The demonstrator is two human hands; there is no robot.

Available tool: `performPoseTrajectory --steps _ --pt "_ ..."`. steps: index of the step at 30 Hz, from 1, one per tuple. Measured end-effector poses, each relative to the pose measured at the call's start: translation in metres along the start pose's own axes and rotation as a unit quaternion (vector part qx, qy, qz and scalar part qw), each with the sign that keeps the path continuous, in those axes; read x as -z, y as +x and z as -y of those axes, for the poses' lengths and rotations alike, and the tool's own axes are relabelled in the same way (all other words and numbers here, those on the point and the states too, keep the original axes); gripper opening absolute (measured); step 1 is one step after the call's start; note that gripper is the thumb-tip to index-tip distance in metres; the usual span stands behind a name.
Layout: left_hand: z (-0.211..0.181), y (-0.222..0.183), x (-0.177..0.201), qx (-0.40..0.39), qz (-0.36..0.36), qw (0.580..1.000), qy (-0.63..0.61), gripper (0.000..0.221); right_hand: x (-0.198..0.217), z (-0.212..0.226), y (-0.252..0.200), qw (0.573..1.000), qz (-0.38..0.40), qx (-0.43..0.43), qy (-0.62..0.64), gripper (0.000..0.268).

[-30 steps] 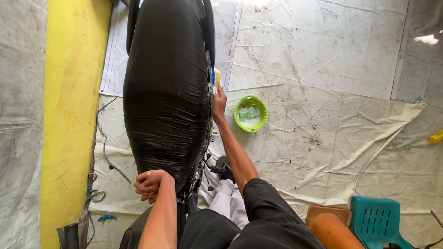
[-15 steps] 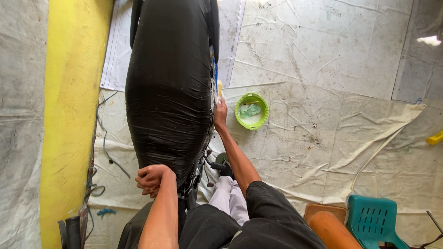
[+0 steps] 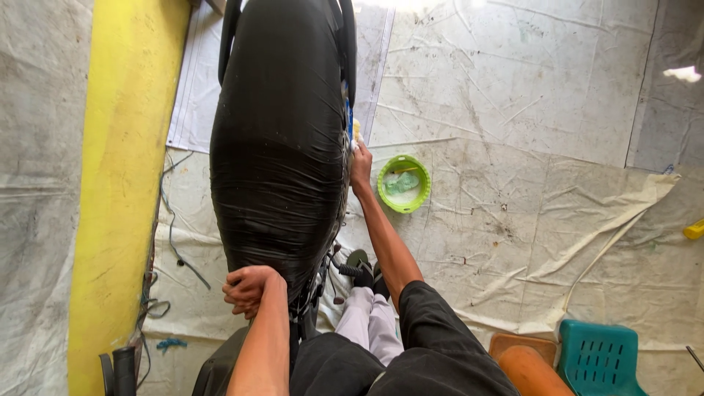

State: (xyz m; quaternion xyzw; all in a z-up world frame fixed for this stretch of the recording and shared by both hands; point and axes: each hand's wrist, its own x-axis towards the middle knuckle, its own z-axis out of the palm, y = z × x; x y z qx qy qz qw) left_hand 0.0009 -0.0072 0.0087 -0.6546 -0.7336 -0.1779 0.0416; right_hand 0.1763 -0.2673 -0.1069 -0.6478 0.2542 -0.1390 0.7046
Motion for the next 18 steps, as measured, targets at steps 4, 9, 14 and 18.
performPoseTrajectory --steps 4,9,14,18 --pt "0.004 -0.002 -0.008 -0.005 -0.004 1.0 0.006 0.031 -0.007 0.0 -0.006 1.0 0.001 0.011 -0.007 0.041" --pt "-0.007 -0.002 0.018 -0.017 -0.009 1.0 0.006 0.031 -0.015 0.014 0.01 1.0 -0.005 0.028 -0.009 0.04" --pt "-0.005 -0.002 0.012 -0.027 -0.013 0.999 0.013 0.03 -0.018 0.032 0.003 0.999 -0.007 0.042 -0.017 0.039" --pt "0.001 0.001 0.003 -0.044 -0.012 0.999 0.014 0.03 -0.016 0.026 0.017 0.998 -0.02 0.054 -0.023 0.038"
